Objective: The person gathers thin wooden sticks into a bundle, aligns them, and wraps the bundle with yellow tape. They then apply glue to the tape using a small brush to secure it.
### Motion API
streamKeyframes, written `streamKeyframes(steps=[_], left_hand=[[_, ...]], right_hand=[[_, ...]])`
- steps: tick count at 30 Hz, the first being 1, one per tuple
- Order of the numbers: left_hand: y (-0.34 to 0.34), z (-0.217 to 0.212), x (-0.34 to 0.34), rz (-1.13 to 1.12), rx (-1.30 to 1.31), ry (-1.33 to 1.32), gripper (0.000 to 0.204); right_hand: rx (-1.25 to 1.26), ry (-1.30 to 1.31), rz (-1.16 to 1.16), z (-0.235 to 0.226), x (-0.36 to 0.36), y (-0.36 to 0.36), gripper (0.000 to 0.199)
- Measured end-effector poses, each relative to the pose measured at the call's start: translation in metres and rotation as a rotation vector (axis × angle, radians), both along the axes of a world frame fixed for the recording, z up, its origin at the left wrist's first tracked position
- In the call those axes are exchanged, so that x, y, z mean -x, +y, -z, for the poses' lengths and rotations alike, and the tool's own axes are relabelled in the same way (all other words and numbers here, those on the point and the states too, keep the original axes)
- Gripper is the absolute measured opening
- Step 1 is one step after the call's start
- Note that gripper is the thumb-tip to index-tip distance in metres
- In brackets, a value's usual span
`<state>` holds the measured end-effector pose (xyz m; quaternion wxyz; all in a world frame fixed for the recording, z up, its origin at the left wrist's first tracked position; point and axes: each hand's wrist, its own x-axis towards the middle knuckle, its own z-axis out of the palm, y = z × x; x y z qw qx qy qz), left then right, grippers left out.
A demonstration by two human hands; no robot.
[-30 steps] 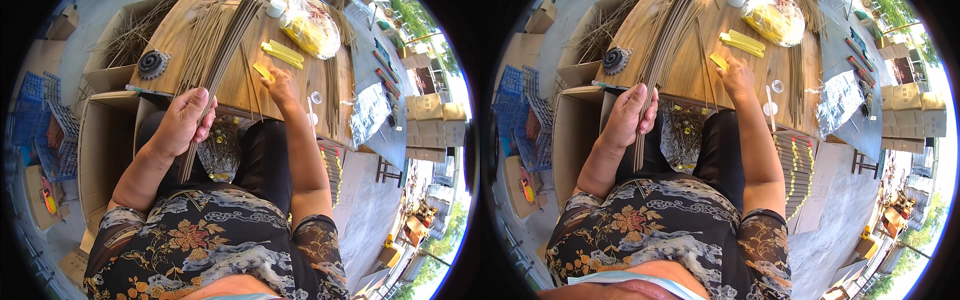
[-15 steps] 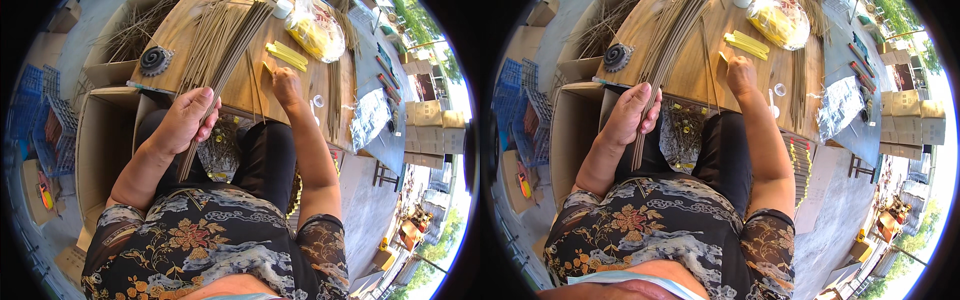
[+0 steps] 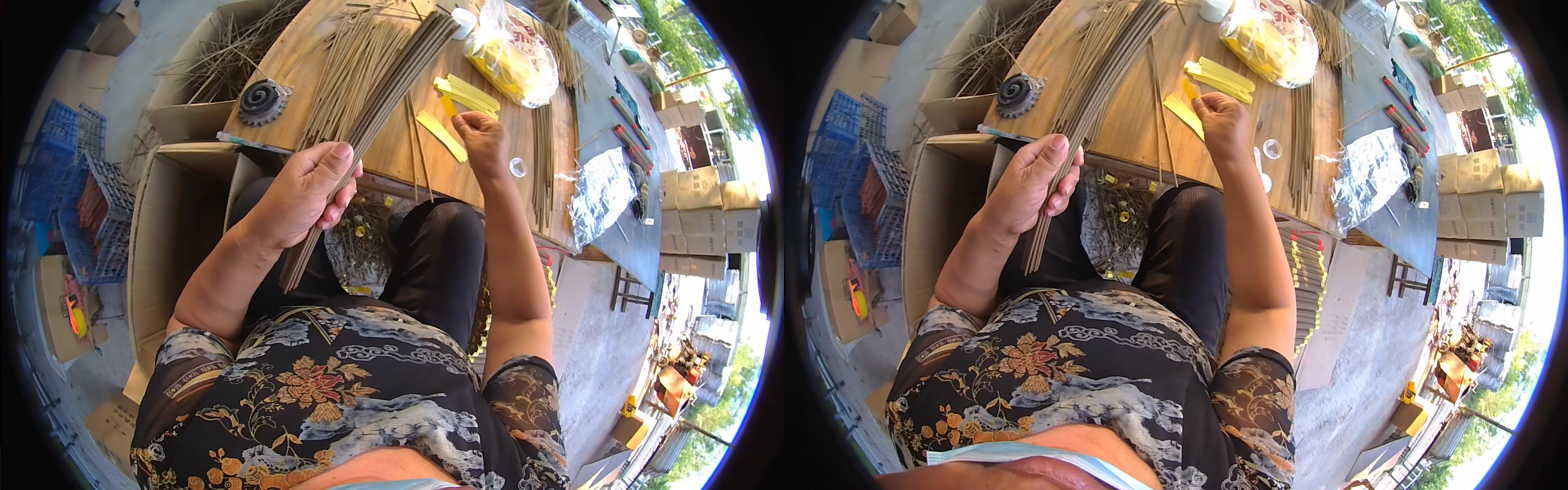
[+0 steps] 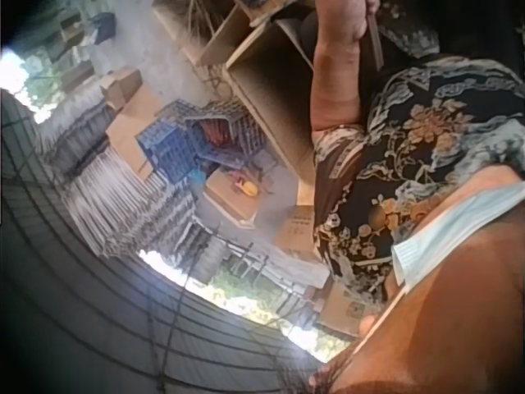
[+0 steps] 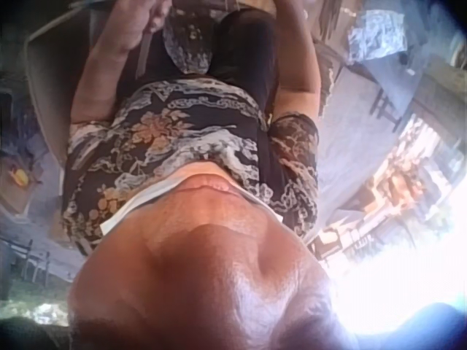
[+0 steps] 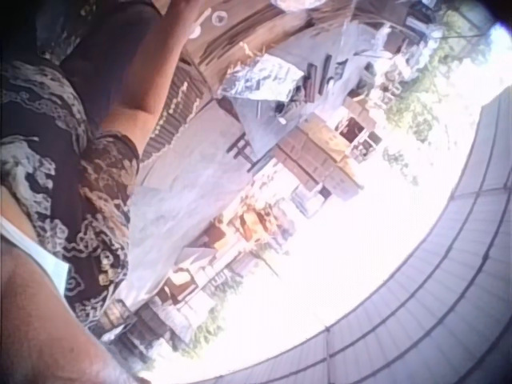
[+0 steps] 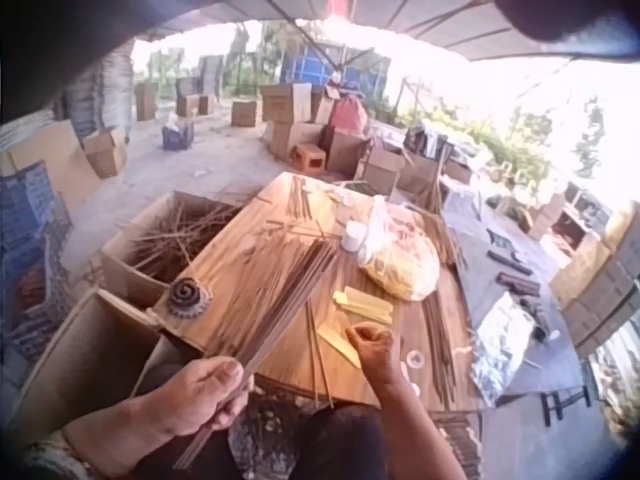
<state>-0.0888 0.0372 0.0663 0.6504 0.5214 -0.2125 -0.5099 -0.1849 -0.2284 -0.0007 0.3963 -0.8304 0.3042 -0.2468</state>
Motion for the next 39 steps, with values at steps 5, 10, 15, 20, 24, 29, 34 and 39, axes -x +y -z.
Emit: streamKeyframes(steps=[5,10,15,20,24,29,34,39], left_hand=[[0.010,-0.012,0.006,0.037,-0.039,-0.060,0.035],[0.018,-0.012,0.020,0.128,-0.033,-0.070,0.034],[0.027,-0.011,0.033,0.116,-0.018,-0.063,0.031],[0.031,-0.011,0.038,0.099,-0.042,-0.040,0.032],[0.032,-0.011,0.040,0.116,-0.033,-0.058,0.032],[0.032,-0.010,0.045,0.102,-0.052,-0.031,0.033],[0.033,-0.009,0.046,0.092,-0.035,-0.017,0.037],[0.032,-0.011,0.049,0.065,-0.040,-0.005,0.040]], right_hand=[[-0.684,-0.387,-0.221,-0.077,0.034,0.102,0.012],[-0.934,-0.230,-0.421,-0.087,0.053,0.151,0.010],[-0.911,-0.267,-0.446,-0.079,0.055,0.174,0.015],[-0.784,-0.196,-0.425,-0.081,0.055,0.177,0.019],[-0.731,-0.171,-0.398,-0.082,0.056,0.176,0.020],[-0.728,-0.199,-0.359,-0.082,0.056,0.180,0.021],[-0.724,-0.107,-0.362,-0.087,0.058,0.176,0.020],[-0.662,-0.063,-0.351,-0.086,0.058,0.175,0.021]])
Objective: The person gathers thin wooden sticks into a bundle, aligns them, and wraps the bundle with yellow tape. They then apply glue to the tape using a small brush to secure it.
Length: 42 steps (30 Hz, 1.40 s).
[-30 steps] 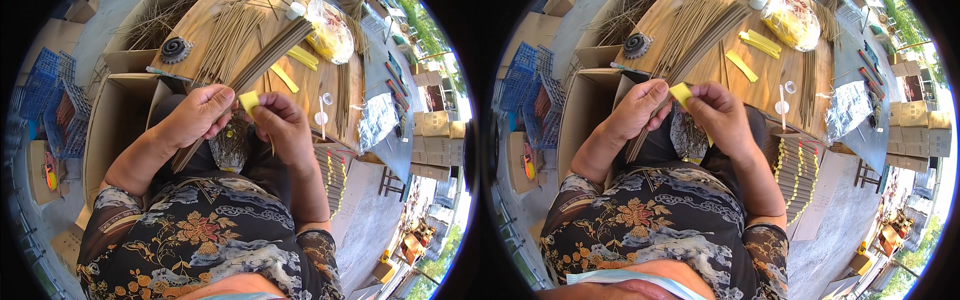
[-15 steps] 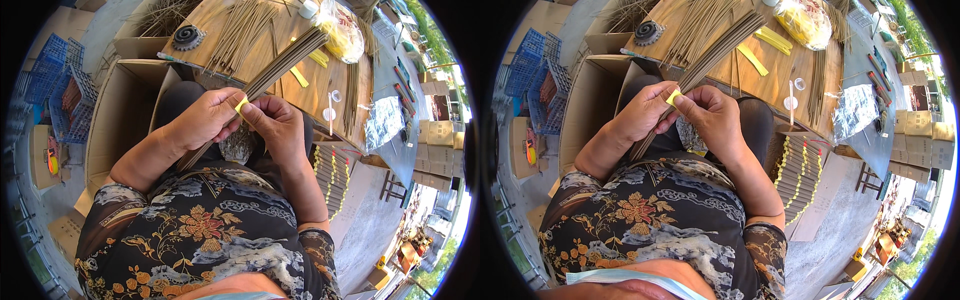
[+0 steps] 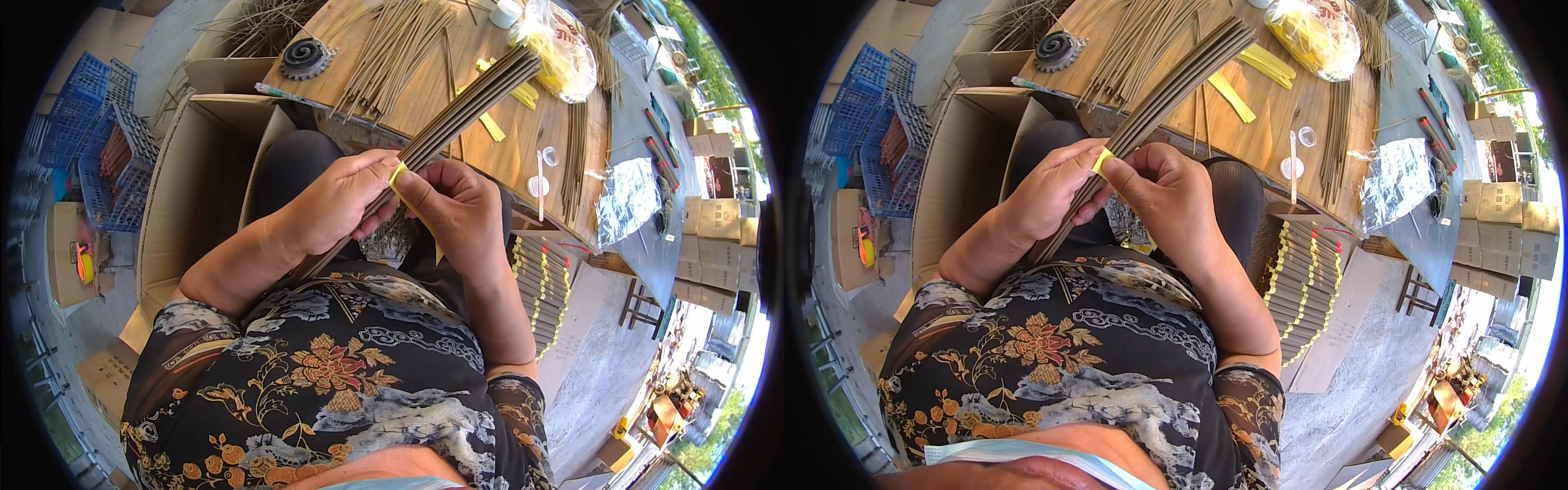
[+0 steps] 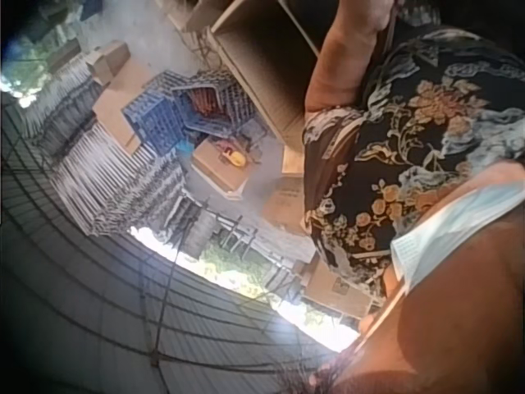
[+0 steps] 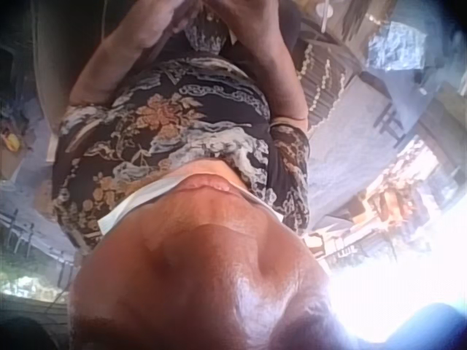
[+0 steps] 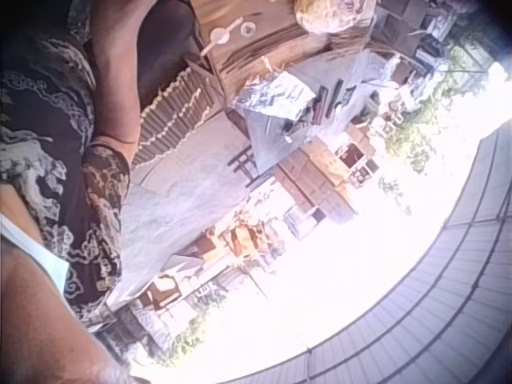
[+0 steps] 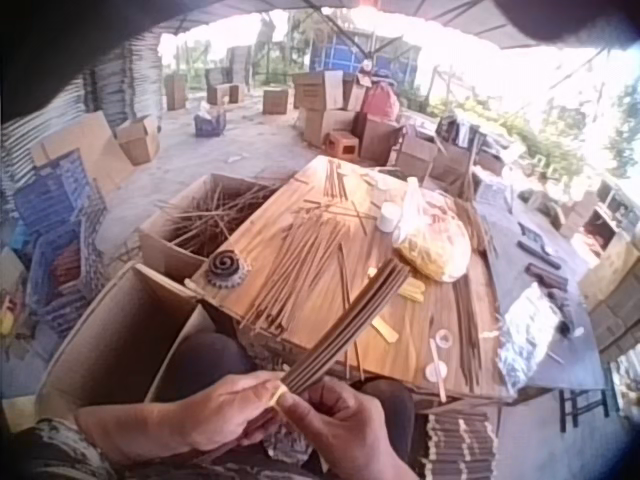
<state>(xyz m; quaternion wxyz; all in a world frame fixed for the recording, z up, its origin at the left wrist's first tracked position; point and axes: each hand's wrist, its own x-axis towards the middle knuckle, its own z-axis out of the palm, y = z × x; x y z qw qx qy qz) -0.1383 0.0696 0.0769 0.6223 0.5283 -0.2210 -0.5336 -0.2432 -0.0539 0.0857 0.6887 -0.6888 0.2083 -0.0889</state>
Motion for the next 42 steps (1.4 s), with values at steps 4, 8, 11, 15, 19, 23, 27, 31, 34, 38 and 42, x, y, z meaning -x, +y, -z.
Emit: streamKeyframes(steps=[4,8,11,15,19,23,27,31,34,38,42], left_hand=[[0.000,-0.001,0.001,0.014,0.013,-0.006,0.039],[0.000,-0.006,0.000,0.048,-0.001,-0.035,0.045],[-0.001,-0.004,0.002,0.053,-0.002,-0.101,0.045],[-0.003,0.001,0.004,0.013,-0.008,-0.123,0.044],[-0.002,-0.001,0.001,0.002,-0.032,-0.038,0.041],[-0.002,-0.001,0.001,0.001,-0.021,-0.007,0.038],[-0.002,-0.001,0.000,0.017,-0.002,0.019,0.038],[-0.003,-0.003,0.001,0.016,-0.023,0.025,0.037],[-0.004,-0.003,0.003,-0.031,-0.007,-0.002,0.034],[-0.003,-0.005,0.003,-0.039,0.024,-0.048,0.033],[-0.005,-0.014,0.000,-0.034,0.042,-0.131,0.034]], right_hand=[[0.043,0.017,0.007,0.001,0.000,0.000,0.022],[0.054,0.050,0.029,-0.004,0.000,0.000,0.023],[0.098,0.076,0.031,-0.004,-0.001,-0.002,0.025],[0.079,0.058,0.021,-0.001,0.000,-0.003,0.026],[-0.027,0.095,-0.035,-0.003,-0.001,-0.008,0.024],[-0.101,0.068,-0.047,-0.002,-0.001,-0.011,0.023],[-0.145,0.092,-0.047,-0.008,0.000,-0.011,0.023],[-0.191,0.084,-0.064,-0.006,0.000,-0.014,0.022],[-0.075,0.011,-0.020,0.000,0.001,-0.009,0.022],[-0.002,-0.056,0.016,0.007,0.001,-0.007,0.022],[-0.004,-0.184,0.046,0.015,-0.003,-0.009,0.025]])
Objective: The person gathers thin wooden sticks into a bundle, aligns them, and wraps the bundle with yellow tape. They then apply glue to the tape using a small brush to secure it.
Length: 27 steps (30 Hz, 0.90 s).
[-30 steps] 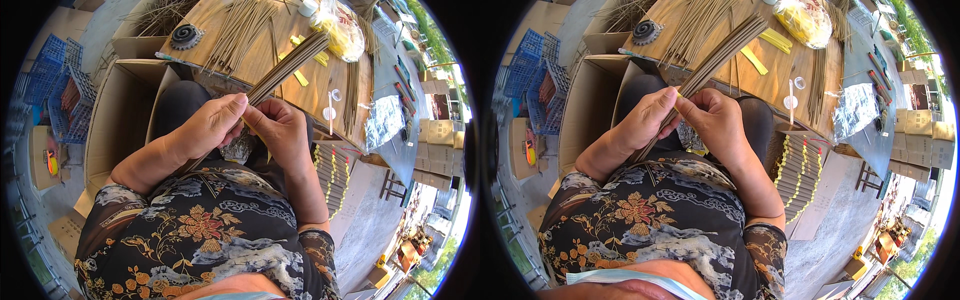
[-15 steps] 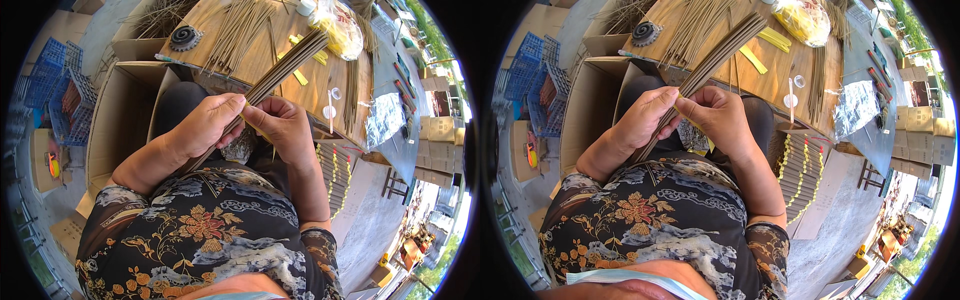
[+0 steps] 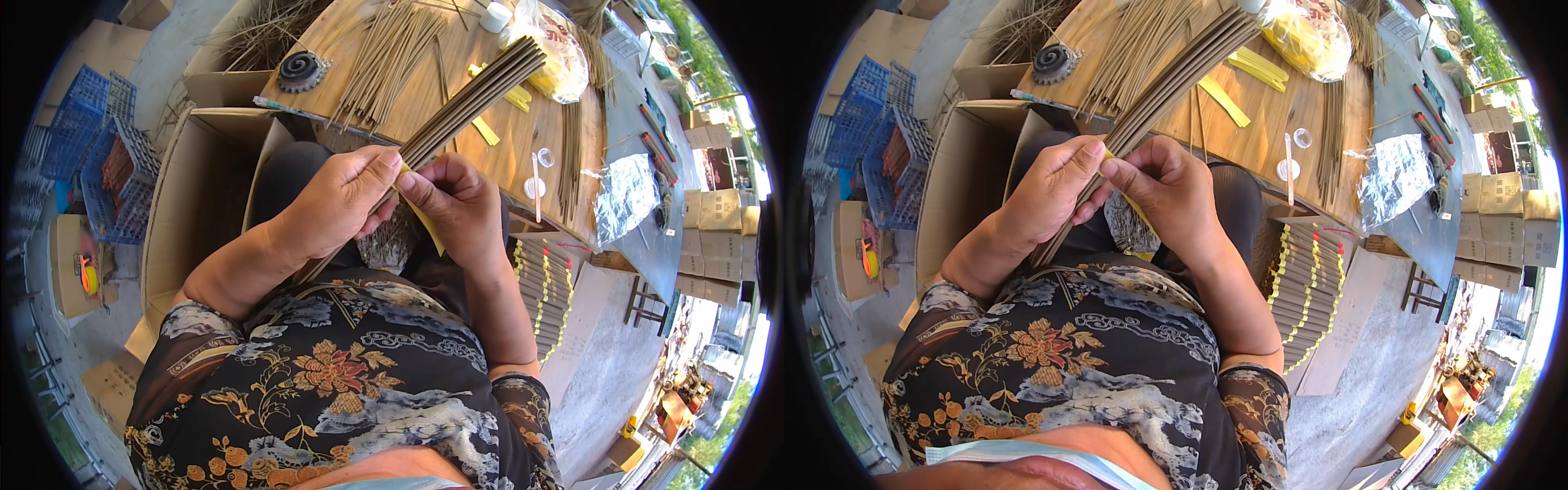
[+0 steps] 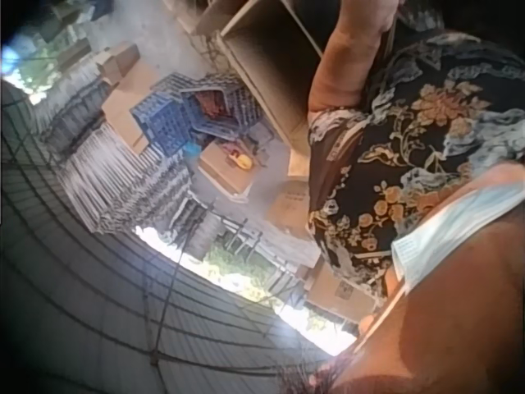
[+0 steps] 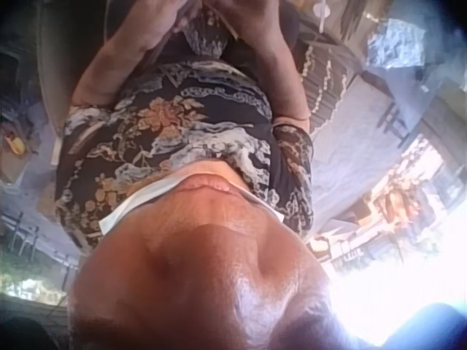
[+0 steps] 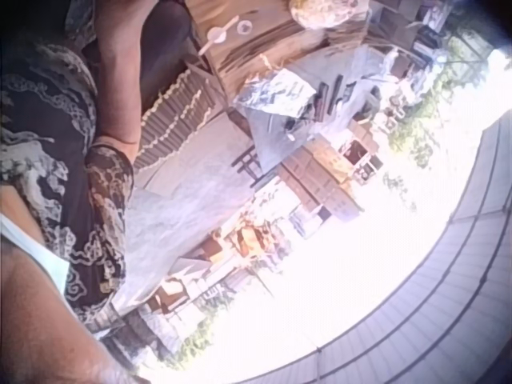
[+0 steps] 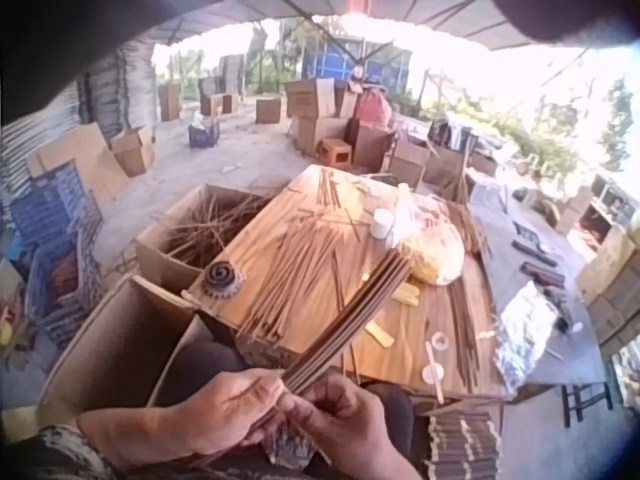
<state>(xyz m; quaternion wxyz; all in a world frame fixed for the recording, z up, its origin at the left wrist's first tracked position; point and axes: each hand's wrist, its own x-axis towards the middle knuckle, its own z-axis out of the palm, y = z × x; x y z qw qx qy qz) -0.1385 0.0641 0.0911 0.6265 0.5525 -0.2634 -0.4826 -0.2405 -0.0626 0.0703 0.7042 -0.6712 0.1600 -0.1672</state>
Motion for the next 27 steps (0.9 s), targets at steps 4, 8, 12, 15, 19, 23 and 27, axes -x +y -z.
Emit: streamKeyframes(steps=[4,8,12,15,19,23,27], left_hand=[[-0.004,-0.005,-0.002,-0.018,0.004,-0.107,0.035],[-0.006,-0.011,0.001,-0.074,-0.017,-0.304,0.032],[-0.012,-0.004,0.010,-0.169,0.060,-0.495,0.038],[-0.014,0.004,0.013,-0.194,0.092,-0.665,0.043],[-0.012,-0.005,0.015,-0.151,0.026,-0.637,0.041],[-0.010,-0.009,0.011,-0.031,-0.112,-0.342,0.037],[-0.010,-0.002,0.013,-0.016,-0.068,-0.247,0.032]], right_hand=[[0.030,-0.120,0.147,-0.001,-0.007,0.001,0.026],[0.556,-0.108,0.281,-0.009,-0.002,-0.001,0.019],[0.290,-0.142,0.211,-0.007,0.002,0.006,0.013],[0.265,-0.164,0.212,-0.009,0.007,0.010,0.013],[0.076,-0.140,0.121,-0.010,0.013,0.005,0.014],[-0.140,-0.179,-0.025,-0.004,0.013,-0.004,0.014],[-0.142,-0.164,-0.021,0.000,0.015,-0.002,0.015]])
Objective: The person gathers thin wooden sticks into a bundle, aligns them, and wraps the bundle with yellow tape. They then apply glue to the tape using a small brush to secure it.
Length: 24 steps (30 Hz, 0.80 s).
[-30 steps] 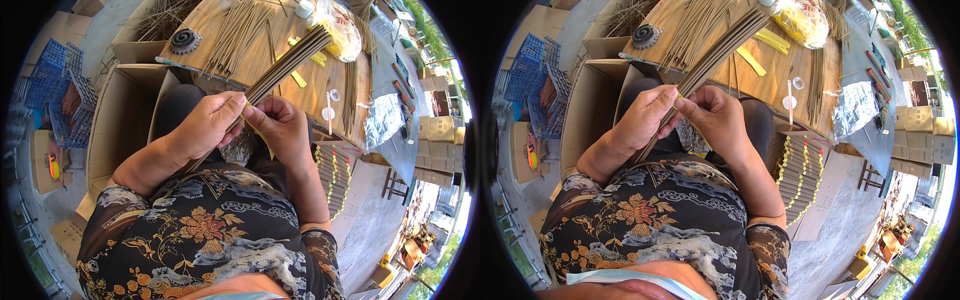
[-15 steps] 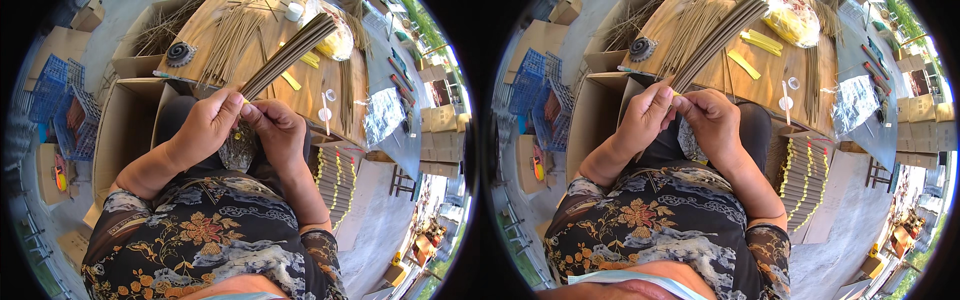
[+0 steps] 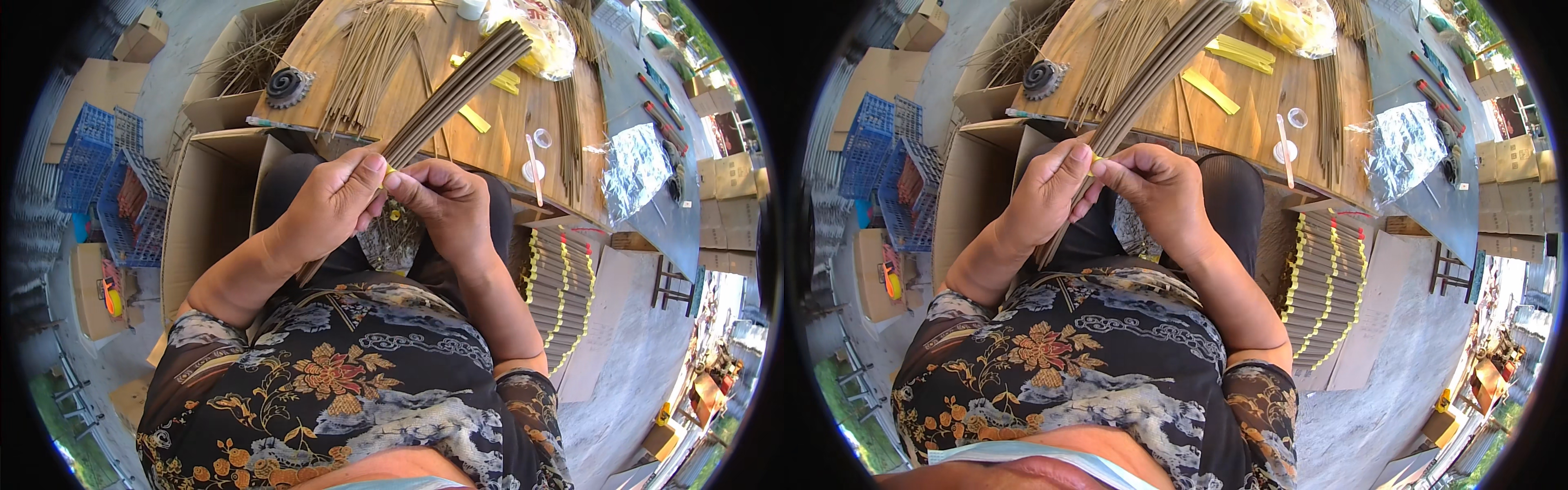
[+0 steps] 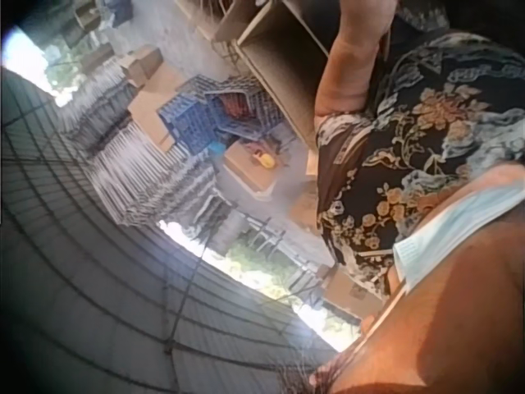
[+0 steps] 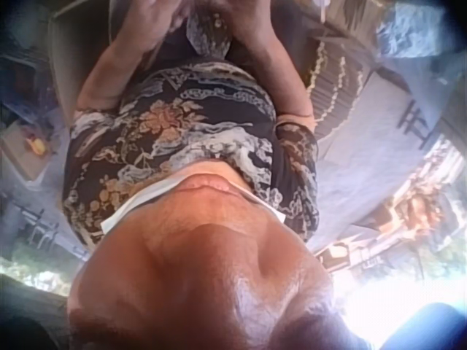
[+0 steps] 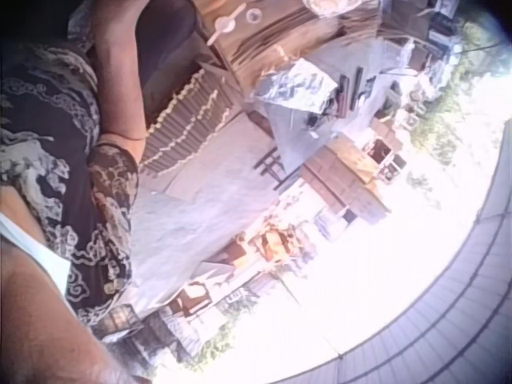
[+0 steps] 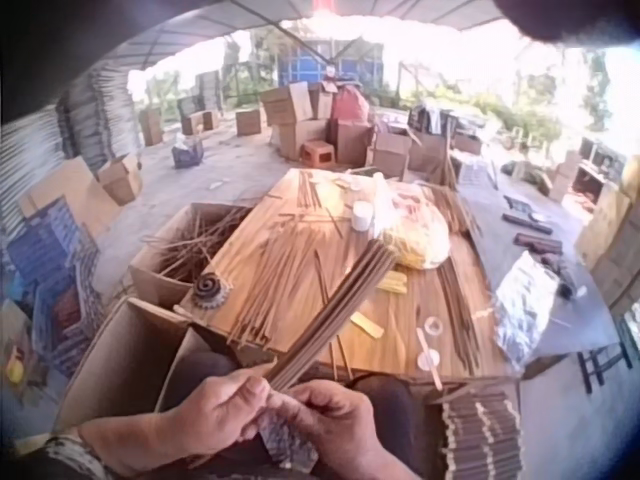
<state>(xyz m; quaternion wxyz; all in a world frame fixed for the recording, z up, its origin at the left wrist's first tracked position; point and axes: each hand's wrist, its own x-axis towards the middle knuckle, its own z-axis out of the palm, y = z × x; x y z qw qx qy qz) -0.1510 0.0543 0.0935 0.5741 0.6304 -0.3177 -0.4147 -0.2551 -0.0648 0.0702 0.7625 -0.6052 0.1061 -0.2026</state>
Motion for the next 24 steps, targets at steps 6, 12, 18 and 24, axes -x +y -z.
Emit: streamKeyframes(steps=[6,12,18,24], left_hand=[[0.000,0.002,0.005,-0.011,0.038,0.093,0.030],[0.001,0.001,0.005,-0.045,0.011,-0.001,0.032],[0.005,0.005,0.001,-0.012,0.024,-0.019,0.038],[0.008,0.009,0.007,-0.018,0.073,0.068,0.039]], right_hand=[[-0.039,0.015,-0.033,0.004,0.003,-0.002,0.016],[-0.096,0.030,-0.006,-0.001,0.003,0.002,0.016],[0.044,0.026,0.027,0.001,0.005,0.008,0.016],[-0.022,-0.026,-0.029,0.007,0.007,0.014,0.016]])
